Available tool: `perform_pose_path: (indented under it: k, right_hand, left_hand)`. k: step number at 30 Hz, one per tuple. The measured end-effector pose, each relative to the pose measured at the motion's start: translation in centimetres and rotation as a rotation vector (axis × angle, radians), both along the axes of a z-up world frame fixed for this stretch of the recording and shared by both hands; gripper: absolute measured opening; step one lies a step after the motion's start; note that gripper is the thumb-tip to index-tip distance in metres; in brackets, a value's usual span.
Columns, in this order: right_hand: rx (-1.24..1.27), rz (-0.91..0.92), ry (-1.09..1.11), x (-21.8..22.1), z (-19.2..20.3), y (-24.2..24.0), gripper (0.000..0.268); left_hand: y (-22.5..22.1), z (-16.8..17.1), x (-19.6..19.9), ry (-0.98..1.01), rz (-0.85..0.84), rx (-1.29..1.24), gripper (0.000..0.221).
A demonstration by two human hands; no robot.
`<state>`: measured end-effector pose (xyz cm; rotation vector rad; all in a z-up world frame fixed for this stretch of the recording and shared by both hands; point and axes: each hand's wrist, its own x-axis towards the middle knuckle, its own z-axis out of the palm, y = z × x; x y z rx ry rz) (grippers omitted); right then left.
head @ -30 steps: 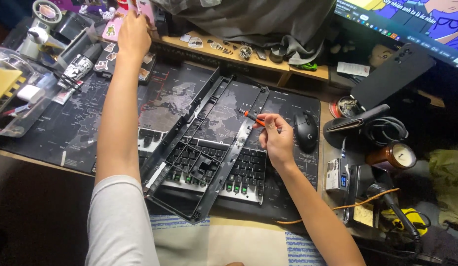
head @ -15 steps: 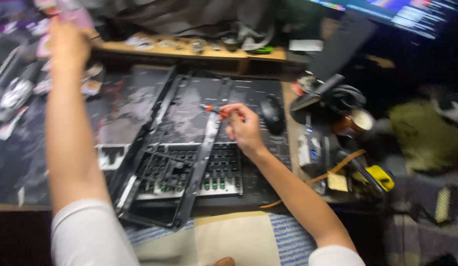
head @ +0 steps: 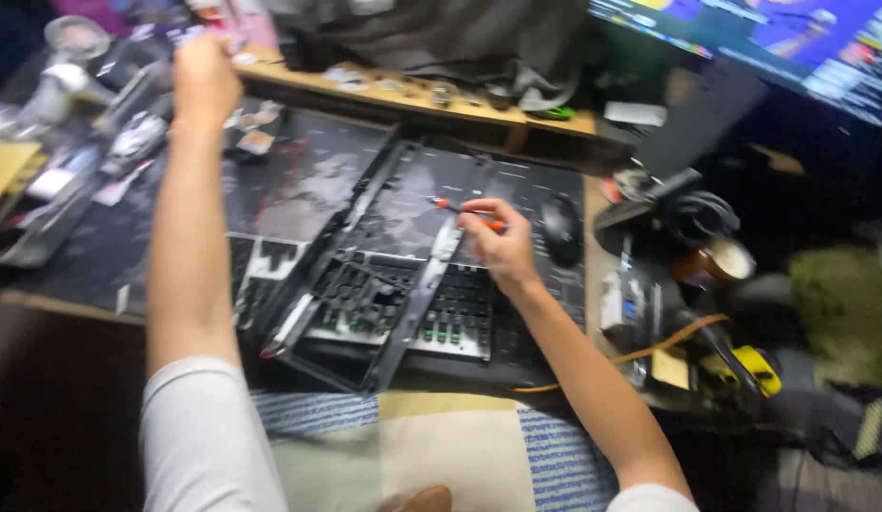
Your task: Using a screwdriver to disassemble or assemble the internal components of a mechanical keyboard.
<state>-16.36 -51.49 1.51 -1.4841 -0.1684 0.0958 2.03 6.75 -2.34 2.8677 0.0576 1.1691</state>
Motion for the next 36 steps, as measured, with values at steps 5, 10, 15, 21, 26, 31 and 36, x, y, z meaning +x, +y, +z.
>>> perform_pose_path:
  k: [5, 10, 15, 21, 26, 31, 36]
  right_hand:
    - [0.017, 0.083, -0.043, -0.6, 1.4, -0.1, 0.012]
    - [0.002, 0.084, -0.047, -0.3, 1.3, -0.3, 0.014]
    - [-0.023, 0.103, -0.040, -0.3, 1.4, -0.4, 0.016]
    - [-0.005, 0.106, -0.051, 0.0, 1.1, 0.0, 0.015]
    - [-0.026, 0.086, -0.023, -0.3, 1.4, 0.3, 0.015]
    - [0.000, 0.086, -0.018, -0.1, 1.1, 0.2, 0.015]
    - [-0.010, 0.116, -0.026, -0.6, 1.3, 0.2, 0.020]
  left_hand:
    - [-4.7, 5.0, -5.2, 0.144, -0.017, -0.259, 0.015]
    - [-5.4, 3.0, -3.5, 0.201, -0.039, -0.267, 0.028]
    - [-4.9, 0.0, 0.4, 0.052, -0.032, -0.081, 0.023]
    - [-5.2, 0.6, 2.7, 0.140, 0.166, -0.112, 0.017]
    - [-6.0, 1.2, 3.7, 0.244, 0.272, -0.061, 0.025]
    - [-4.3, -2.3, 6.2, 0.191, 0.383, 0.150, 0.021]
    - [-4.9, -1.4, 3.0, 0.086, 0.294, 0.179, 0.013]
